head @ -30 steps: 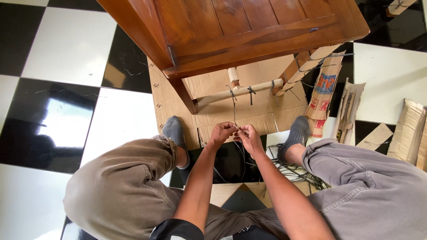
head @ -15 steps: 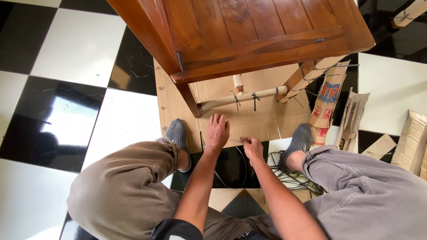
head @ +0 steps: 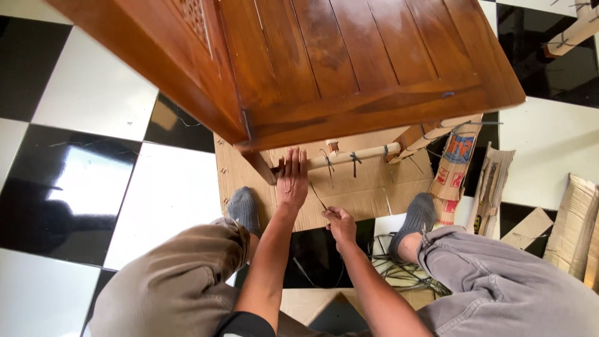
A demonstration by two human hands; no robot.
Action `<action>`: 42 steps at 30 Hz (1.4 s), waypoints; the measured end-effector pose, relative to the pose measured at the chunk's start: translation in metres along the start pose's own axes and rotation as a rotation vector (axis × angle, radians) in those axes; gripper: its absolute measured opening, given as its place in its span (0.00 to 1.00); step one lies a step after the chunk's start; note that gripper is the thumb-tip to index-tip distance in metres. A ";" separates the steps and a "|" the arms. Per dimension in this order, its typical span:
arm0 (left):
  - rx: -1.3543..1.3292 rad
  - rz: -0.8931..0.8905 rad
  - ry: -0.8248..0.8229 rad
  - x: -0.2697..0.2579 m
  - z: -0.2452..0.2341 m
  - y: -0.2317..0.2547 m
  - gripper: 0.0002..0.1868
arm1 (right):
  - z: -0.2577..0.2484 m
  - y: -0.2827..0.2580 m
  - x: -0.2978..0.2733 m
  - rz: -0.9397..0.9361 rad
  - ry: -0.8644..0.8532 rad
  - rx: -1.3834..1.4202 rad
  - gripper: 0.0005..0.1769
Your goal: Wrap the legs and frame of a wooden chair with cardboard and secure it with ties for shipping
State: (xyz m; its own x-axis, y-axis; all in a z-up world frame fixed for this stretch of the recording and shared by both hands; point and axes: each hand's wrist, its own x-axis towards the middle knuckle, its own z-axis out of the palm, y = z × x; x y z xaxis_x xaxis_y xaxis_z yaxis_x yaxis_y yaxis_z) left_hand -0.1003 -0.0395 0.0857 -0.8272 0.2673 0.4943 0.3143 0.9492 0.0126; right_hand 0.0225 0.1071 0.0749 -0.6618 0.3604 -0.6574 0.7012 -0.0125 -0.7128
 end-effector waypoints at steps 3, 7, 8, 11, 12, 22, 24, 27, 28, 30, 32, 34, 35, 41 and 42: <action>-0.043 -0.016 -0.042 -0.002 0.013 -0.004 0.40 | 0.009 -0.023 -0.003 0.048 -0.017 0.074 0.23; -0.055 0.010 -0.001 0.002 0.025 -0.013 0.37 | 0.021 -0.040 0.016 0.101 -0.001 0.207 0.21; -0.081 0.000 -0.023 0.001 0.025 -0.013 0.34 | 0.022 -0.046 0.015 0.119 0.013 0.231 0.21; -0.082 -0.016 -0.055 -0.001 0.031 -0.013 0.31 | 0.028 -0.073 0.021 0.094 -0.015 0.281 0.23; -0.076 -0.020 -0.059 -0.001 0.029 -0.013 0.31 | 0.031 -0.079 0.022 0.098 -0.022 0.279 0.23; -0.107 0.070 0.255 0.009 0.038 -0.026 0.07 | 0.068 -0.073 0.074 0.151 -0.212 0.452 0.18; 0.089 0.167 0.363 0.009 0.045 -0.031 0.10 | 0.069 -0.075 0.076 0.164 -0.252 0.497 0.17; 0.205 0.099 0.426 0.002 0.075 -0.034 0.13 | 0.064 -0.081 0.073 0.229 -0.311 0.555 0.13; 0.093 0.122 -0.102 -0.010 0.114 -0.039 0.11 | 0.061 -0.085 0.071 0.228 -0.363 0.540 0.11; -0.025 0.144 -0.629 -0.011 0.143 -0.039 0.14 | 0.056 -0.092 0.065 0.227 -0.413 0.527 0.09; -0.089 0.099 -0.699 0.012 0.119 -0.031 0.15 | 0.053 -0.100 0.058 0.246 -0.439 0.514 0.05; -0.249 -0.083 -0.853 0.022 0.129 -0.033 0.21 | 0.056 -0.098 0.063 0.247 -0.442 0.514 0.06; -0.409 -0.274 -1.002 0.024 0.134 -0.034 0.27 | 0.058 -0.096 0.065 0.250 -0.448 0.510 0.06; -0.474 -0.568 -1.064 0.034 0.073 -0.026 0.33 | 0.056 -0.114 0.048 0.241 -0.411 0.479 0.06; -0.475 -0.567 -1.065 0.043 0.061 -0.026 0.33 | 0.056 -0.114 0.047 0.242 -0.409 0.479 0.06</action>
State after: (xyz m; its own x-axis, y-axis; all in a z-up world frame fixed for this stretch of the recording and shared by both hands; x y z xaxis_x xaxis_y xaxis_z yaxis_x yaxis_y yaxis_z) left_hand -0.1726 -0.0422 0.0537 -0.7908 0.0576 -0.6094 -0.2477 0.8803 0.4046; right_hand -0.1037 0.0737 0.1116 -0.6145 -0.0858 -0.7843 0.7095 -0.4947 -0.5018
